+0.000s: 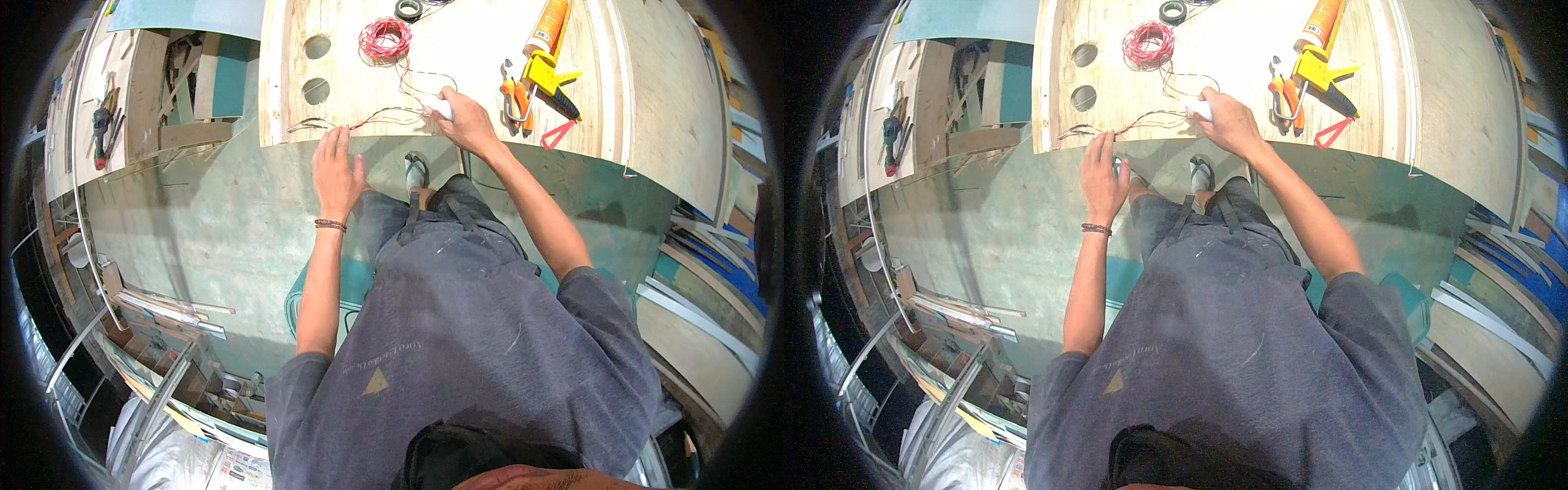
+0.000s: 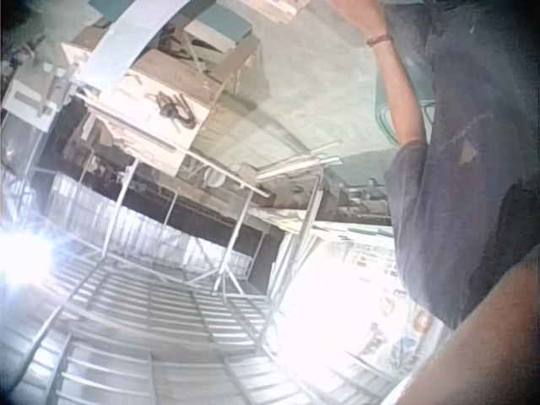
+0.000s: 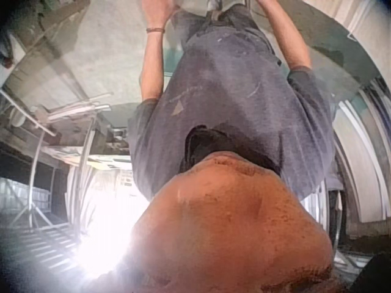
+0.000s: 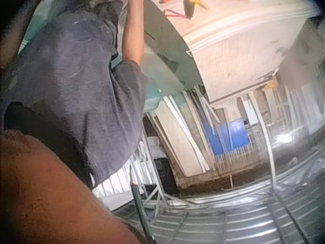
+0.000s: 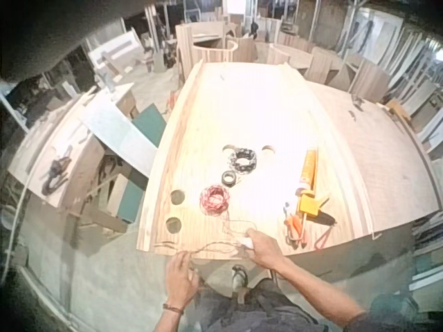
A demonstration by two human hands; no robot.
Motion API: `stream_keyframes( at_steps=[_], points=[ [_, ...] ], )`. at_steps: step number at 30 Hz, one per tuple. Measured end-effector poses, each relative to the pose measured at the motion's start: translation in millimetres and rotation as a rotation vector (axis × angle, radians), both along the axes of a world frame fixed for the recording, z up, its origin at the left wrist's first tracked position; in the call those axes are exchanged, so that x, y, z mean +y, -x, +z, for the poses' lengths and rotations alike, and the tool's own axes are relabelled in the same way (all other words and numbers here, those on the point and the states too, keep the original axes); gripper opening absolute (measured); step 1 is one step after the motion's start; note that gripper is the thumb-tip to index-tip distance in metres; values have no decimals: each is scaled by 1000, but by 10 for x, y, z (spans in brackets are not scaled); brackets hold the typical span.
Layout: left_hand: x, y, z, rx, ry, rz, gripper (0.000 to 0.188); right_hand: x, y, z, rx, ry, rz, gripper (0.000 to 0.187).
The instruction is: The person applies a sealant using a caulking gun along a strip of material on a wooden surface, then manages coils of wire by checking and separating them.
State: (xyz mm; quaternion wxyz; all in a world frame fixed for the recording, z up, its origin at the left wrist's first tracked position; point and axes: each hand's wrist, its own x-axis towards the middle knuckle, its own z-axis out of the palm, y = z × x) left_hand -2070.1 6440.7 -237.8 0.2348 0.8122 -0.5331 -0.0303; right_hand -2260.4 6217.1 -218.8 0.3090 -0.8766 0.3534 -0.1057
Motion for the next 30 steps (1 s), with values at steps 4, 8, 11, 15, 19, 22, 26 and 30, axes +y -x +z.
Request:
stream_keyframes(
  at_steps=[4,8,11,15,19,22,26,30],
  points=[
    [-116,78,94,-3,-24,31,61,-59,109,-105,-69,-25,-139,33],
    [-481,384,106,-92,2,-34,57,-106,163,-143,-95,5,-128,32],
    [-717,540,47,-93,-5,-109,50,-106,176,-76,-63,-63,-147,33],
    [-969,723,64,-39,22,-96,46,-161,171,68,-216,-249,-244,31],
    [-1190,919,39,-19,64,-31,50,-444,72,169,-438,-277,-361,35],
    [-1314,1003,53,60,63,35,54,-812,30,91,-419,-82,-438,47],
    [-1482,1051,143,146,-19,179,68,-1418,49,35,-224,24,-450,56],
    [-1660,993,189,248,-29,342,93,-2080,-81,-45,-93,95,-441,50]
  ],
)
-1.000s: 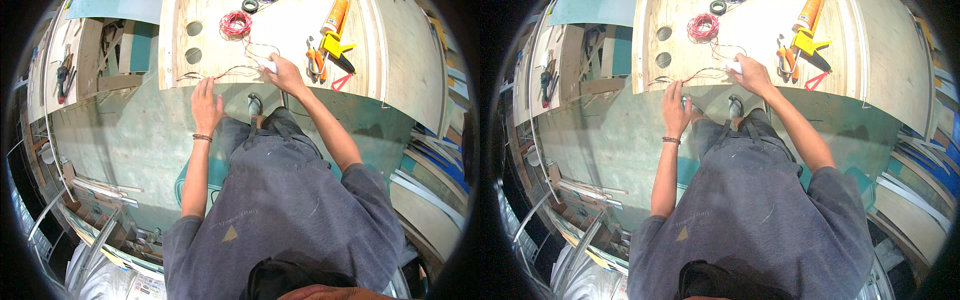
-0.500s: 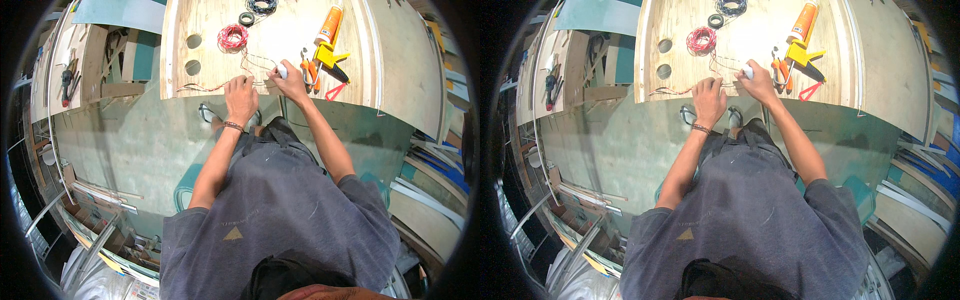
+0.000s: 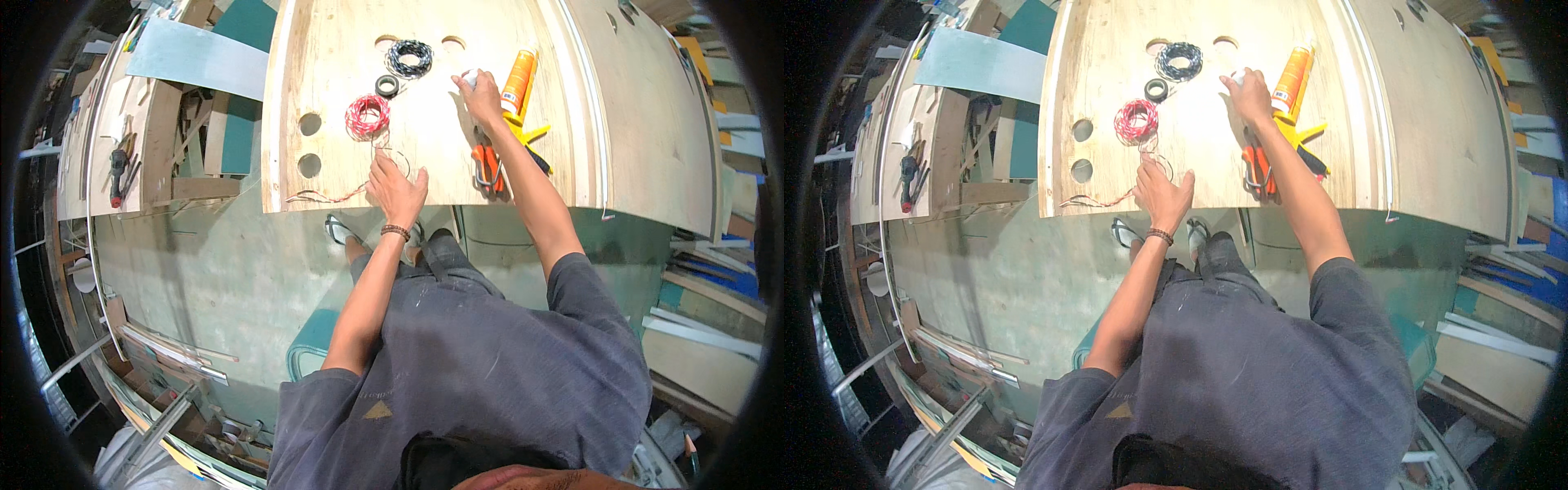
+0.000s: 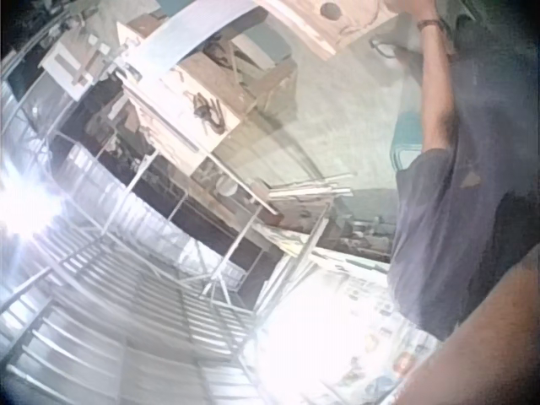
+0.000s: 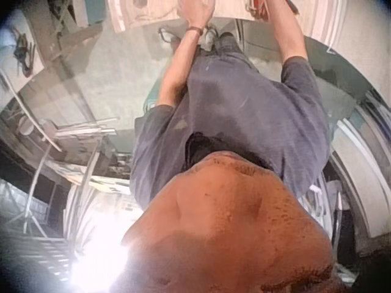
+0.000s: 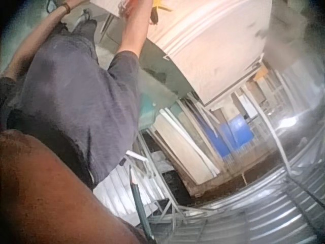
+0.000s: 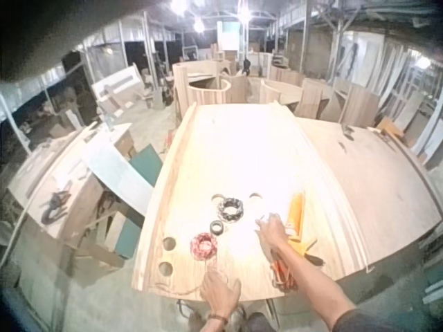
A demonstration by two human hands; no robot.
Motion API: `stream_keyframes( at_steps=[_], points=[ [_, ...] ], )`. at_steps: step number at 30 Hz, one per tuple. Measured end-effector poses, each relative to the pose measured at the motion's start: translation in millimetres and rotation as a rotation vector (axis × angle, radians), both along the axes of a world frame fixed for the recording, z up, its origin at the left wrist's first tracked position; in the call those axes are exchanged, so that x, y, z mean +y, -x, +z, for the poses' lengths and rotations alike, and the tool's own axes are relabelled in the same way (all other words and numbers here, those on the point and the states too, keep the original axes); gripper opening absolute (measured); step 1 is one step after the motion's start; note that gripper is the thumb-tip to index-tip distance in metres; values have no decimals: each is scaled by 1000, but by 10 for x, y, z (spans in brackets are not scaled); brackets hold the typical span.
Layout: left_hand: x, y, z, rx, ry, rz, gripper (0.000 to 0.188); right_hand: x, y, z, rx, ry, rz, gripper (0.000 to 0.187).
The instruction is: The person applies a sealant using a caulking gun along a strip of material on a wooden surface, then manages coils of wire by checking and separating them.
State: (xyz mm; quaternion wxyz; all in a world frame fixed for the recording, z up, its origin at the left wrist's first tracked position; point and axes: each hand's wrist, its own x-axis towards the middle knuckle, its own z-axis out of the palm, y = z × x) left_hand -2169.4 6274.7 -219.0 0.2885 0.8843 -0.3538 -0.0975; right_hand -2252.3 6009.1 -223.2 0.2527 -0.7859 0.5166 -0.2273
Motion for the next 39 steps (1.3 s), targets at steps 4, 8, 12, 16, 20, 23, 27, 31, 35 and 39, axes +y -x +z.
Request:
stream_keyframes(
  at_steps=[4,8,12,16,20,23,27,31,35,39],
  points=[
    [-209,-124,40,141,100,150,101,-316,-111,-123,50,42,-80,49],
    [-284,-245,112,332,56,256,87,-345,-37,-237,82,-24,-92,52],
    [-192,-326,-48,276,131,241,64,77,-30,-219,-136,-96,-180,58],
    [-195,-242,29,233,77,175,49,848,-731,123,-150,-310,98,59],
    [-263,-218,20,334,-26,57,46,956,-1248,61,20,-200,243,46],
    [-246,-233,-64,284,-124,-13,45,754,-1347,198,109,-136,293,34],
    [-154,-351,24,266,-226,-60,34,420,-1366,701,79,7,223,26],
    [-99,-239,65,231,-201,-233,23,-195,-1147,646,269,88,191,31],
    [-2,-186,149,21,-155,-448,24,-244,-1413,516,358,-153,125,35],
    [33,-314,262,-164,-151,-461,26,-170,-1794,609,448,-269,208,37]
  ],
)
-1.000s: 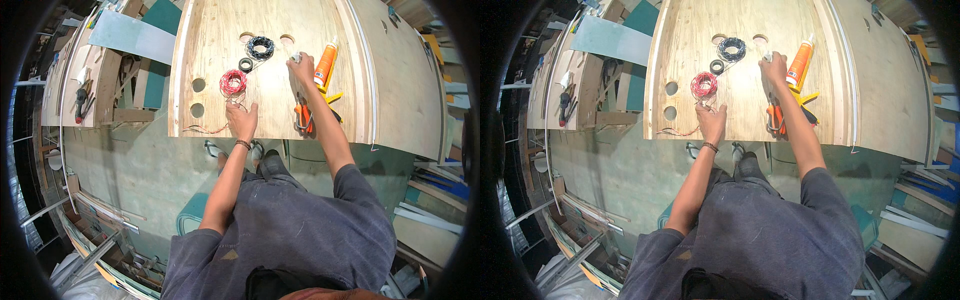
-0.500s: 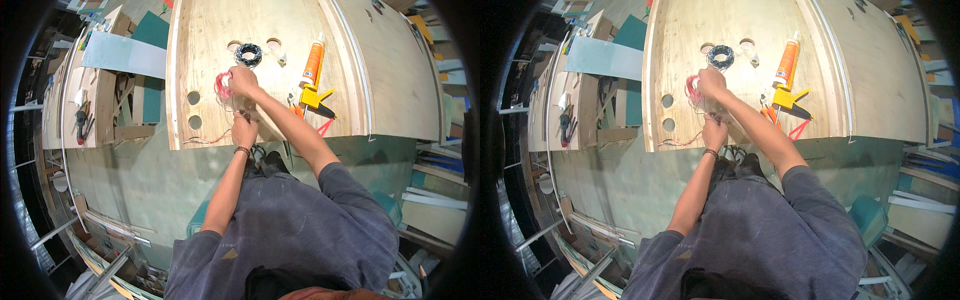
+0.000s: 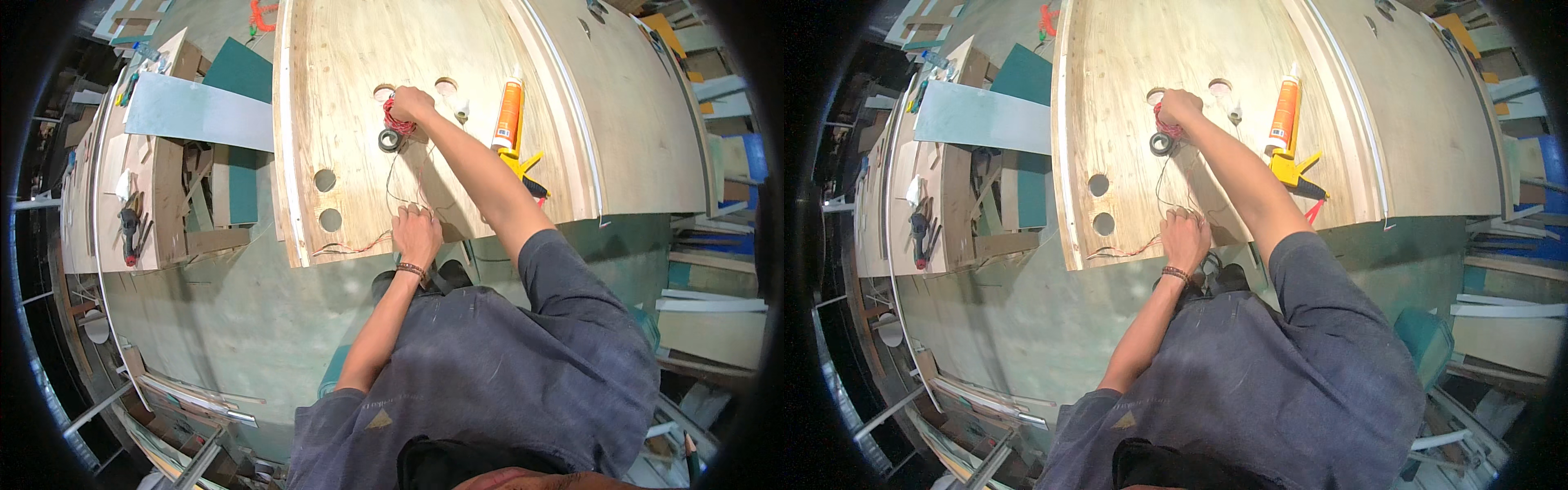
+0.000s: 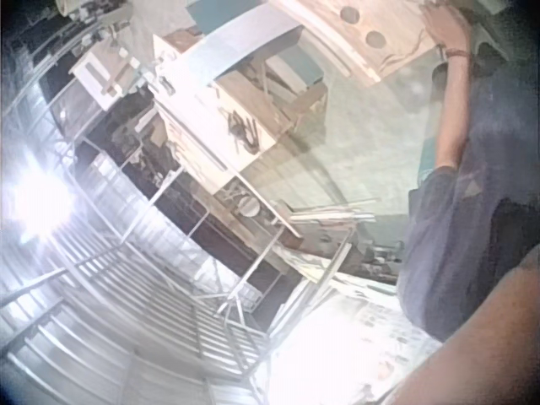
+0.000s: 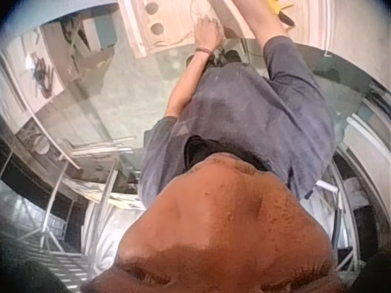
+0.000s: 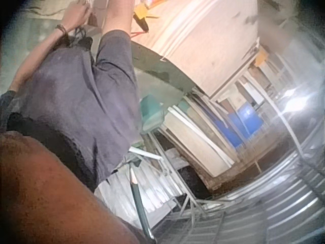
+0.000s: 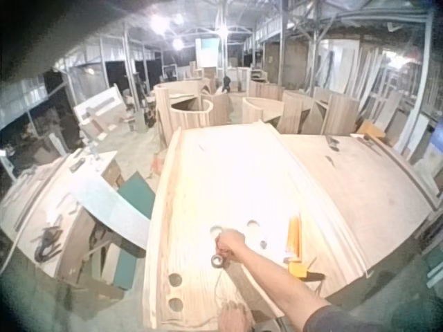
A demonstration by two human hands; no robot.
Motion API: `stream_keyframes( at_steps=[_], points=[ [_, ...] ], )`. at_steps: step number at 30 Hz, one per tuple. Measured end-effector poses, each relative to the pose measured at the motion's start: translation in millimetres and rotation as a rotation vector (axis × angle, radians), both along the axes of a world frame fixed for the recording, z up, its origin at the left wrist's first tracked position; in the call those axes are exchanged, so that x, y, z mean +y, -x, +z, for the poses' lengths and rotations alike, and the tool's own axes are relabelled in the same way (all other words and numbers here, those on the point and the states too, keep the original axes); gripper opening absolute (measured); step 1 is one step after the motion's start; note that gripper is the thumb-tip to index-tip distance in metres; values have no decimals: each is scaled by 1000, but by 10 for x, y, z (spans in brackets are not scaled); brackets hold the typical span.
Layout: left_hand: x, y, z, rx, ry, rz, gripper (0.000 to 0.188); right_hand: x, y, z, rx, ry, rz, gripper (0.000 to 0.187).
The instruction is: The person applies a sealant using a caulking gun along a strip of material on a wooden surface, then manages coils of wire by checking and separating them.
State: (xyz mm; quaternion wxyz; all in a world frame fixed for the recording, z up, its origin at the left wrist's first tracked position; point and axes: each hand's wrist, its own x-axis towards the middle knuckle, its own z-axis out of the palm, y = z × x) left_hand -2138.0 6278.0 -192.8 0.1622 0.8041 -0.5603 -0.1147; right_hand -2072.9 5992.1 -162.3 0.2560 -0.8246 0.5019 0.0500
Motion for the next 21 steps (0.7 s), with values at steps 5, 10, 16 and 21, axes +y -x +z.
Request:
stream_keyframes(
  at_steps=[5,10,16,21],
  points=[
    [-110,-58,20,132,-58,-48,27,-477,115,-162,220,-102,104,41],
    [-34,-207,-69,238,-120,-19,27,-109,51,-81,269,-40,136,38],
    [-97,-141,-98,265,-15,-66,25,-196,344,-295,193,87,185,34],
    [-99,-170,-131,296,-120,-81,28,47,462,153,-171,145,-76,40]
  ],
)
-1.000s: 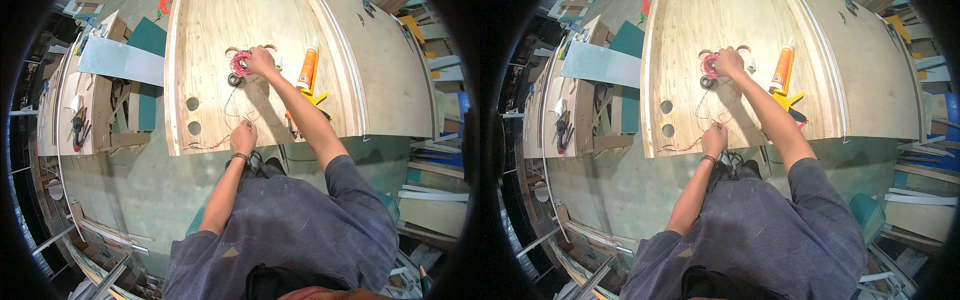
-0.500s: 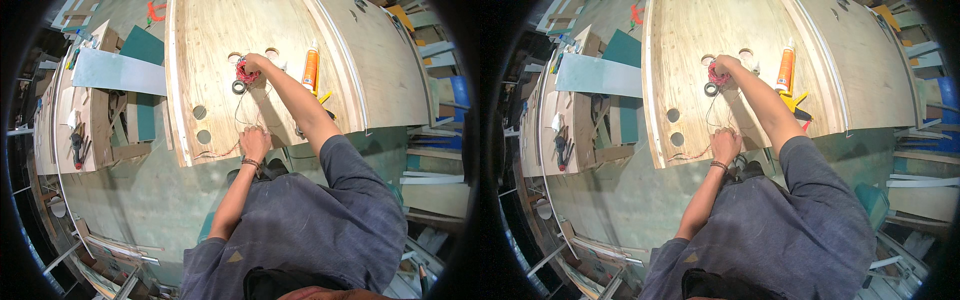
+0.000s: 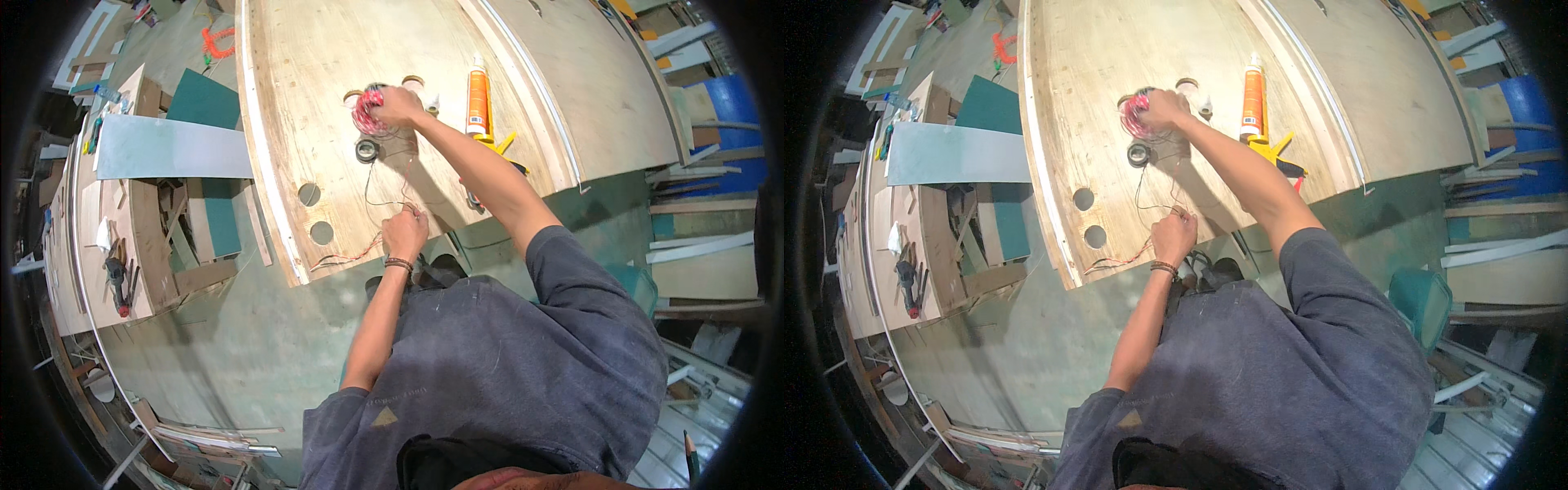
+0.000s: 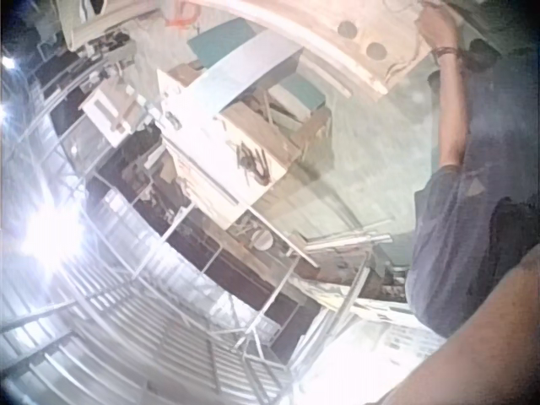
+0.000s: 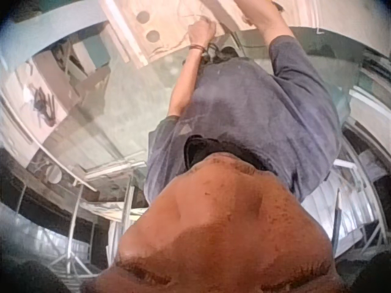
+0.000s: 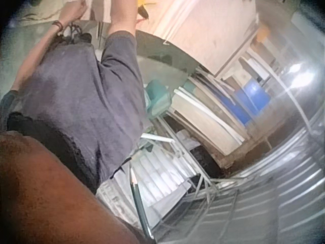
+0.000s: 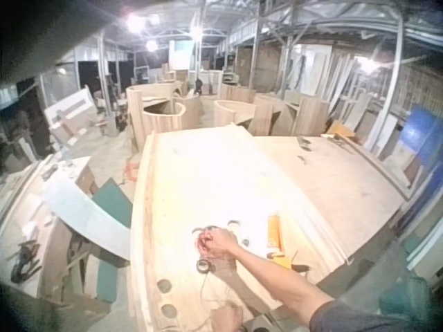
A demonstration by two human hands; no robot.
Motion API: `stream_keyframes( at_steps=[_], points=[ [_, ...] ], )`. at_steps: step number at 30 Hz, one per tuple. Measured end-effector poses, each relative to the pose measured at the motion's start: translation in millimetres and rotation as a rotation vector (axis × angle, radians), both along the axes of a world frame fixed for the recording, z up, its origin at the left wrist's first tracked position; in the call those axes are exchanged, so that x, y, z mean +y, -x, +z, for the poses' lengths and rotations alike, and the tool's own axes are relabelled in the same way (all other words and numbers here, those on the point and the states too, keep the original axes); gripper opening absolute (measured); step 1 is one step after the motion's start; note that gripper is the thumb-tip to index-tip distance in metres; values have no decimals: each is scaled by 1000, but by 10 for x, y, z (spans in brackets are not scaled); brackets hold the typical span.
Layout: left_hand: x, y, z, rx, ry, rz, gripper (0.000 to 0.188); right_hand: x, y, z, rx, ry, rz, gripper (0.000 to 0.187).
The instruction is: The person applies a sealant using a caulking gun along a strip of material on a wooden surface, then manages coils of wire by checking and separating them.
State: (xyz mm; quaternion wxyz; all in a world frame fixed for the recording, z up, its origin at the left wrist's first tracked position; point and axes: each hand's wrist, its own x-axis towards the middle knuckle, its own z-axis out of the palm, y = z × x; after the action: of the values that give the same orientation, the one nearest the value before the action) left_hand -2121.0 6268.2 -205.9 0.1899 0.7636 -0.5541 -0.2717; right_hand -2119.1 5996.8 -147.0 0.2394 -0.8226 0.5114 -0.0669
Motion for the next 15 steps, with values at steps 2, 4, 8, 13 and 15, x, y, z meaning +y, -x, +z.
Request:
stream_keyframes(
  at_steps=[2,4,8,13,15],
  points=[
    [49,-38,18,-2,-9,-3,29,158,85,384,-211,-66,-125,39],
    [83,-25,38,-1,1,-10,30,235,376,471,-697,-191,-162,33],
    [152,-102,73,22,5,-72,31,804,1203,1177,-1191,-223,-253,25],
    [120,-106,303,-2,4,-195,47,1416,2720,1320,-1663,-178,-507,29],
    [136,-154,277,-17,-28,-250,51,1703,3201,1313,-1788,-119,-708,31]
  ],
)
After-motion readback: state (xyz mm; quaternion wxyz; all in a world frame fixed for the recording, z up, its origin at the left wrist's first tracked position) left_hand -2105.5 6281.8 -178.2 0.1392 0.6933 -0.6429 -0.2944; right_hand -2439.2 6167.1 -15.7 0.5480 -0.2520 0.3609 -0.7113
